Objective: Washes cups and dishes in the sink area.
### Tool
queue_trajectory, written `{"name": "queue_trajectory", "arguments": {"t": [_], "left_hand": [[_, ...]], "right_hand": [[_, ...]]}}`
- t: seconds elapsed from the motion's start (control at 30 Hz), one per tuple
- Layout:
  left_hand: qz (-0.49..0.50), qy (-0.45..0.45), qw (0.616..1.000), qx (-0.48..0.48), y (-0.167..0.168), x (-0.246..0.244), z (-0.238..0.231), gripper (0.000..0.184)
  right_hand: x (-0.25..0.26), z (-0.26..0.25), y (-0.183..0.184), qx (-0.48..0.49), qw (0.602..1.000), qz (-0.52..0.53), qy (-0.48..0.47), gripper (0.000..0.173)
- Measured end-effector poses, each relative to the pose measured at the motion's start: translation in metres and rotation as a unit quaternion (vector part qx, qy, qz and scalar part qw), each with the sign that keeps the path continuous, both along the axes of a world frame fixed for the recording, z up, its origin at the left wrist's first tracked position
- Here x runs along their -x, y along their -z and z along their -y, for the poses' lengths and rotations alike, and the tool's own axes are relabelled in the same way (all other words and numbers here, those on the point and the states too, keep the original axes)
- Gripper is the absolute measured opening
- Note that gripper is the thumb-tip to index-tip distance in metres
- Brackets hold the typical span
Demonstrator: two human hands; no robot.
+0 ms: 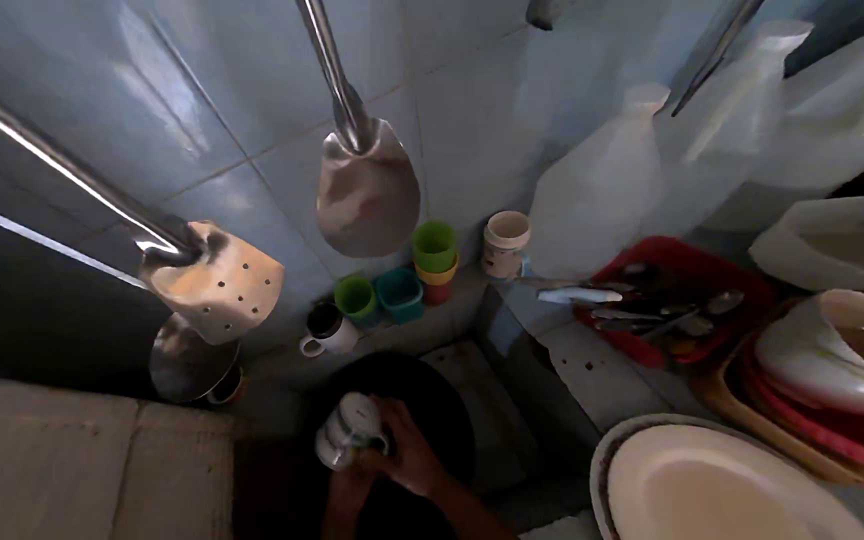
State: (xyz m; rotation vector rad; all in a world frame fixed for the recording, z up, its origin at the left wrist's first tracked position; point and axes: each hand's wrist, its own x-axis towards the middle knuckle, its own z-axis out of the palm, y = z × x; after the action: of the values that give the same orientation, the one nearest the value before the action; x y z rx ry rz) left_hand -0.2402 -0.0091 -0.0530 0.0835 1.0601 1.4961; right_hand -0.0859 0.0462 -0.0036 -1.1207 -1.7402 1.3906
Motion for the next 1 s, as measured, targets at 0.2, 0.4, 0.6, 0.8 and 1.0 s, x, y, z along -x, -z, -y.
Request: {"name": "queue_trajectory", "arguments": {"t": [0.2,0.4,0.6,0.8,1.0], "left_hand": [[-0.435,-0.089,0.889,0.109,-0.086,0.082,-0.062,0.038],[-0.603,-0.046,0.767,0.215,-0.104,0.136,-0.126,0.044],[-0.631,-0.036,0.74,0.23,-0.091,0.149,-0.148,0.045],[-0.773,0.006,0.582,0.25,-0.127,0.127,-0.141,0.048],[-0.89,0.104,0.438,-0.07,-0.127,0.06,-0.147,0.034]], "right_hand": [[-0.022,0.007,0.033,0.102,0.99,0.081,0.052,0.065],[-0.031,0.017,0.067,0.144,0.969,0.203,0.012,0.059],[-0.034,0.011,0.071,0.157,0.958,0.239,0.014,0.056],[-0.031,0.011,0.07,0.159,0.96,0.228,0.008,0.057],[-0.031,0.013,0.071,0.161,0.956,0.243,0.008,0.057]]}}
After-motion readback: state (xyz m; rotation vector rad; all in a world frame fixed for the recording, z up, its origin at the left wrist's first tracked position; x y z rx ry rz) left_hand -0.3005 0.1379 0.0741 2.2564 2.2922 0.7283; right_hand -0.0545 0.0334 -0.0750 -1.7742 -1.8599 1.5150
